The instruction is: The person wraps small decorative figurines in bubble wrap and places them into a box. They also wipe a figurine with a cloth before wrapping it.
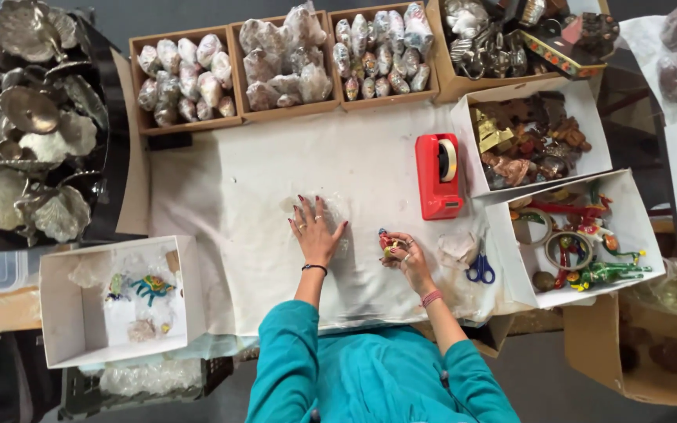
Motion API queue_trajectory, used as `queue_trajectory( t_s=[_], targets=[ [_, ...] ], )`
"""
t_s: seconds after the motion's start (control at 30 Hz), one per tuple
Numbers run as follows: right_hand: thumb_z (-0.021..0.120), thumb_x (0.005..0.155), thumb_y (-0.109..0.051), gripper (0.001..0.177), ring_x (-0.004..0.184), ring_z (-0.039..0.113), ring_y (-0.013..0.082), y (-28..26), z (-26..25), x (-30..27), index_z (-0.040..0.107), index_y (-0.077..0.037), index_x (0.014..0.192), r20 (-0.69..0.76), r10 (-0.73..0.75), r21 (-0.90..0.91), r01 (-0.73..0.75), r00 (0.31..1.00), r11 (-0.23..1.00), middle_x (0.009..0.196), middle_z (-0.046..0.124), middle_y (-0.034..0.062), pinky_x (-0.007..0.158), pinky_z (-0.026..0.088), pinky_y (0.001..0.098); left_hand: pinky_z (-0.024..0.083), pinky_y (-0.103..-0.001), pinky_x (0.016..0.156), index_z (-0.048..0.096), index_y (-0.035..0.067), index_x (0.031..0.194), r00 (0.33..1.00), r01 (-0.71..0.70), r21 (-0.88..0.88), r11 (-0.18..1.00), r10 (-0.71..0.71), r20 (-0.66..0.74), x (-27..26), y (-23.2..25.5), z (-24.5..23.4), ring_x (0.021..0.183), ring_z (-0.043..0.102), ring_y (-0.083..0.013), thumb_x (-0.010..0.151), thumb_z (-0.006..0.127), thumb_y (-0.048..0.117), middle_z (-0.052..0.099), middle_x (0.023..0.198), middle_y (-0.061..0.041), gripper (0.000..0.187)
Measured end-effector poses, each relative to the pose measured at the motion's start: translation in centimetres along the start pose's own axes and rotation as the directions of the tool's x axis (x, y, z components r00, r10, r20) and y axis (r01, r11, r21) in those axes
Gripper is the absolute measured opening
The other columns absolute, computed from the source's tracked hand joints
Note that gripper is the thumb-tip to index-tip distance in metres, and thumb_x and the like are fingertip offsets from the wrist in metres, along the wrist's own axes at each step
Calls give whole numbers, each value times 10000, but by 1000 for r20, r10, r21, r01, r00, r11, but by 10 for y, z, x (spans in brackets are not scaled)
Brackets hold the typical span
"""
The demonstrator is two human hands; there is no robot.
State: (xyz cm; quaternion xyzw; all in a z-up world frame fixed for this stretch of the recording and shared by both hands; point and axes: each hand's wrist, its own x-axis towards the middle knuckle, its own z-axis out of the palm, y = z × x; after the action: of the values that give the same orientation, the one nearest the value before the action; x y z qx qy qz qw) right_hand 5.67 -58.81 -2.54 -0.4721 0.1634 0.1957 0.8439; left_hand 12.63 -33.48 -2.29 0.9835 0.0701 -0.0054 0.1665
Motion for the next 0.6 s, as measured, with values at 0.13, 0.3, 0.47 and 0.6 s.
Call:
queue_trajectory(
  t_s=[0.13, 0.3, 0.47, 0.6],
  targets=[
    [681, 927, -139, 485, 842, 717, 243, 2, 7, -1, 545, -47, 1383, -23, -17, -8, 17, 1000, 1000, 1064, 639, 163, 750, 593, 361, 180, -592, 1224, 328, 113, 1595, 988, -103, -191, 976, 78, -134, -12, -13, 16, 1525, 230, -411, 827, 706, 649, 222, 1676, -215, 1010],
    [678, 866, -94, 491, 829, 725, 249, 17, 4, 5, 478, -44, 1312, -166, -48, -93, 33, 985, 995, 1172, 652, 136, 733, 603, 372, 222, -547, 1266, 421, 107, 1521, 951, -204, -132, 970, 164, -264, -26, -30, 22, 1525, 295, -362, 852, 739, 607, 378, 1593, -131, 894],
    [665, 902, -100, 454, 912, 709, 257, 32, 20, -5, 518, -25, 1325, -166, -139, -36, 134, 976, 990, 1180, 646, 145, 823, 593, 382, 224, -543, 1245, 448, 118, 1529, 956, -193, -111, 975, 161, -244, -33, -26, 6, 1510, 299, -355, 842, 747, 581, 382, 1596, -136, 881],
    [657, 871, -39, 455, 1127, 665, 180, 27, 62, 2, 535, -36, 1310, -141, -231, 38, 239, 963, 970, 1284, 639, 109, 940, 566, 395, 219, -550, 1245, 441, 110, 1527, 947, -208, -189, 960, 149, -286, -27, -26, 3, 1514, 290, -363, 832, 759, 556, 346, 1605, -164, 885]
  ],
)
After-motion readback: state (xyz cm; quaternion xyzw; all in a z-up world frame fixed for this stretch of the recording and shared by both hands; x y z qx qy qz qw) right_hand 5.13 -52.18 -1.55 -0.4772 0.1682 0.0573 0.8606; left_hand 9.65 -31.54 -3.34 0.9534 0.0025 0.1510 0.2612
